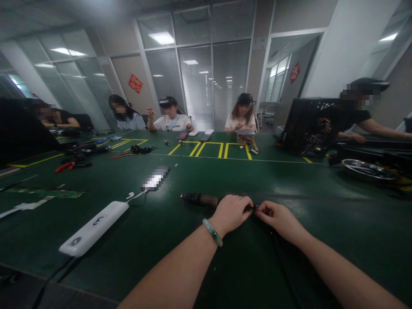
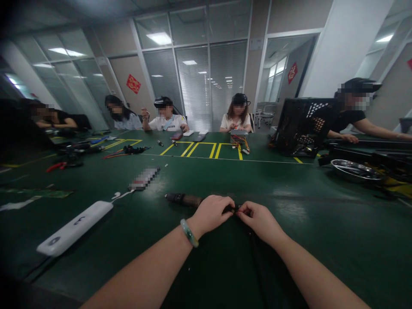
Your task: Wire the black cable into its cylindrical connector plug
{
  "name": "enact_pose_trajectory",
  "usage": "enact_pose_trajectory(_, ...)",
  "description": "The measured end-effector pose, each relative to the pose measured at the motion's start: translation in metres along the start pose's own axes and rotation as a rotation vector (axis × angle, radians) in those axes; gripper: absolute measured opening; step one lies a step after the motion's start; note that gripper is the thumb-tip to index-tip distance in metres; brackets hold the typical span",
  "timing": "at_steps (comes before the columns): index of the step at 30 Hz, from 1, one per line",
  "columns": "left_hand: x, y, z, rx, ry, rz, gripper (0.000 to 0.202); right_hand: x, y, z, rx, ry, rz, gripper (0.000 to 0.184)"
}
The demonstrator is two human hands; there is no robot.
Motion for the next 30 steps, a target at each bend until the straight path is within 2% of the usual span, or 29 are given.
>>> enact_pose_trajectory(6, -0.0016, -0.0024, 0.0029, 0.017, -0.02, -0.005, 0.011, -0.0011, -0.0002, -0.0001, 0.026, 0.019, 0.017, 0.02)
enact_pose_trajectory(14, -0.0014, -0.0036, 0.0044, 0.027, -0.023, -0.015, 0.009, -0.0018, -0.0017, -0.0014, 0.009, -0.032, 0.069, 0.024)
enact_pose_trajectory(30, -0.0019, -0.0016, 0.002, 0.011, -0.006, 0.018, 0.01, 0.0006, -0.0016, 0.0041, 0.073, -0.022, 0.017, 0.019)
Point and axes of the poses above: each hand's wrist, its own x-axis away from the middle knuckle, its own y-axis out of the back of the hand, z = x × y, the point moved 1 cm from there along -x, towards the middle knuckle, and after that the axes turned 10 degrees about x, right-handed, at the moved point
